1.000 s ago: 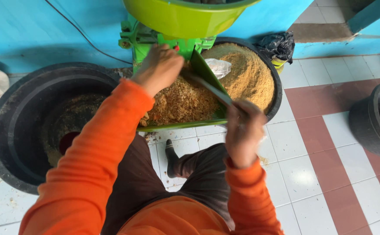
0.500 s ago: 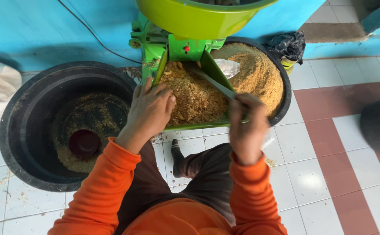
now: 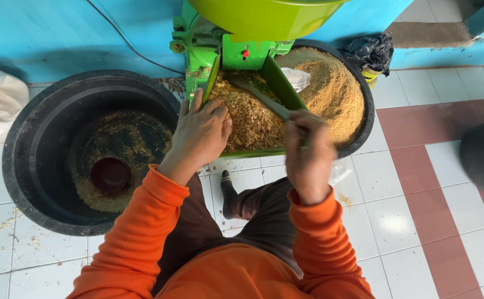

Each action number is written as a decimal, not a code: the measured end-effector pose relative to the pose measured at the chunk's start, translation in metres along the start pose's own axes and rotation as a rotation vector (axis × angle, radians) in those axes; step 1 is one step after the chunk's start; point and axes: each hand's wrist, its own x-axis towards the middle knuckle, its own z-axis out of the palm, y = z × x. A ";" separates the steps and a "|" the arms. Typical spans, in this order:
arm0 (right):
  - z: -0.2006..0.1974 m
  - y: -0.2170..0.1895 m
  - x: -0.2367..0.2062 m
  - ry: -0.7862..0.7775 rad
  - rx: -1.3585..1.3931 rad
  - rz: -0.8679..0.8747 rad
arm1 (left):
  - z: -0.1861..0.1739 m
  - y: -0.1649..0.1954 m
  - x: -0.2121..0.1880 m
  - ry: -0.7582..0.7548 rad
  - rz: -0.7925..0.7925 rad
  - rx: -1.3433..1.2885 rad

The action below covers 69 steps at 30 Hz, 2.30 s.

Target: The person sits on the floor beside a green grinding machine and uses a metal scoop to push material from the machine's discharge tray, feeding it back into the machine. They then lift a large black basin of ground material, scoop the ground product into a red bowl, and resume scooping material at the machine tray.

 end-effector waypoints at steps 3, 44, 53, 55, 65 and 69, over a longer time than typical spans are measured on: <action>0.000 0.002 0.009 -0.107 -0.052 -0.004 | 0.000 0.000 0.001 0.000 0.016 0.003; -0.013 0.004 -0.005 0.049 -0.114 -0.032 | -0.003 0.001 -0.001 0.196 0.028 -0.133; -0.055 -0.002 -0.020 0.091 -0.051 0.043 | 0.012 -0.006 0.064 0.085 0.042 0.056; -0.070 -0.008 -0.022 0.120 -0.003 0.078 | 0.019 -0.014 0.080 0.099 0.034 0.039; -0.023 -0.004 0.012 -0.123 -0.049 0.070 | 0.036 -0.032 0.067 -0.141 0.006 0.175; -0.004 0.003 -0.001 0.013 0.028 0.093 | 0.034 -0.032 0.070 -0.120 0.012 0.154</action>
